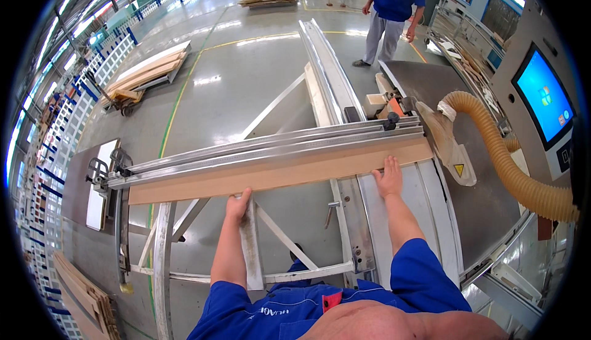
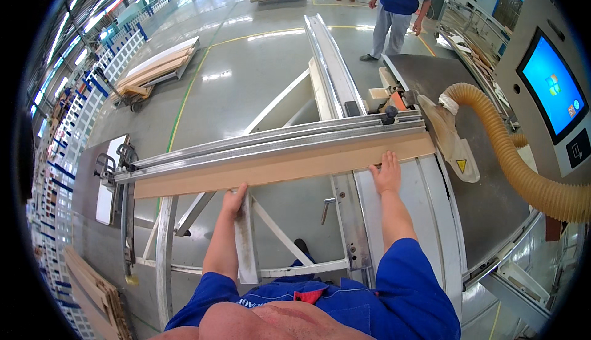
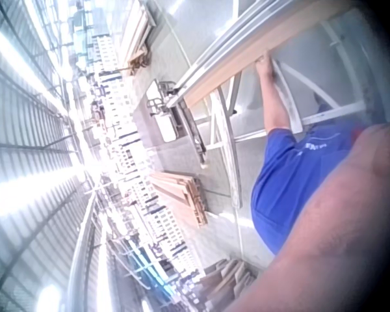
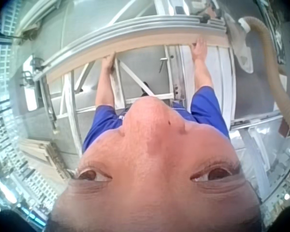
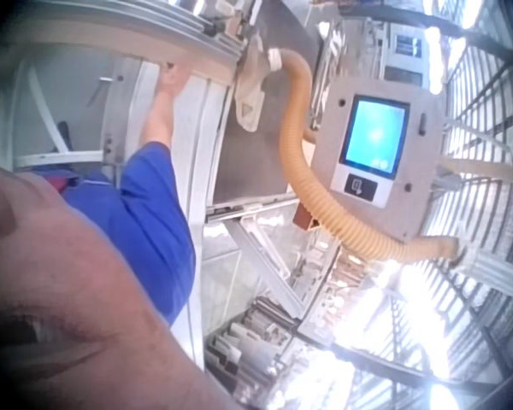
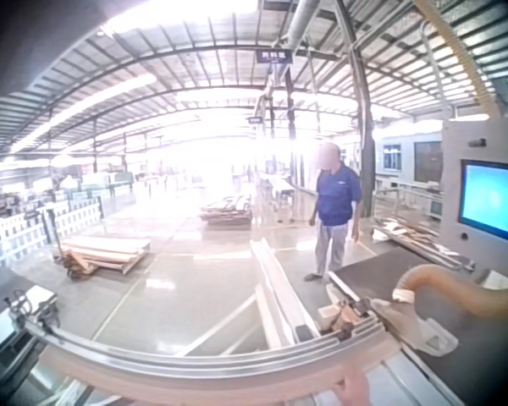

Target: The person positions a long wooden plank on a table saw, aligns it against the fence, and pushes it through the blade to cut it. The person repeats this process with multiple planks, adjusting the fence between cuts.

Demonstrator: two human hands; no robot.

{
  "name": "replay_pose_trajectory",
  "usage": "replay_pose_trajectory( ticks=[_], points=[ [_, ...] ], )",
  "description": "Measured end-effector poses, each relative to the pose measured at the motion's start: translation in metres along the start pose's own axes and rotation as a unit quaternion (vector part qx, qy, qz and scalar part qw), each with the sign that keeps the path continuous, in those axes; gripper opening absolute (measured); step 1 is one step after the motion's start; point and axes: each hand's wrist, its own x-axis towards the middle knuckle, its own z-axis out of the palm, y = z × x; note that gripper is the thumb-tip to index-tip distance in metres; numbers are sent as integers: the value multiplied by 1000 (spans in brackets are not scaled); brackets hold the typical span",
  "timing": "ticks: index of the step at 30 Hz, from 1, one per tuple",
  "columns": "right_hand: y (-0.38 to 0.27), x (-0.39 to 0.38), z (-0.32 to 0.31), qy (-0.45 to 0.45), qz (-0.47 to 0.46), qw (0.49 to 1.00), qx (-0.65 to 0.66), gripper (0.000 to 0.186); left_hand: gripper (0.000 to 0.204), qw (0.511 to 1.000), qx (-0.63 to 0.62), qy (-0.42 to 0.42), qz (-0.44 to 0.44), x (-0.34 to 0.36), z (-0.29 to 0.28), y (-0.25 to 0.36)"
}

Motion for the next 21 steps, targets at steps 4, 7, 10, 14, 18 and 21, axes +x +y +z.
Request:
replay_pose_trajectory(
  ticks=[4,7,10,14,18,21],
  points=[
    [-1,0,-1,-8,6,1000,-3,77,95,1000,5,19,7,1,1,-2],
    [-1,-1,-3,-14,11,1000,-6,77,95,1000,10,17,-9,1,2,-3],
    [0,-4,-3,-13,12,1000,-12,77,96,1000,1,14,-12,-3,2,-3],
    [3,-8,-1,-29,32,999,-16,78,96,1000,3,10,-27,-11,0,1],
    [7,-12,0,-19,21,1000,-7,79,98,1000,-9,-3,-27,-16,0,5],
    [9,-14,1,-22,21,1000,-6,80,101,1000,-8,-7,-23,-16,0,3]
  ],
)
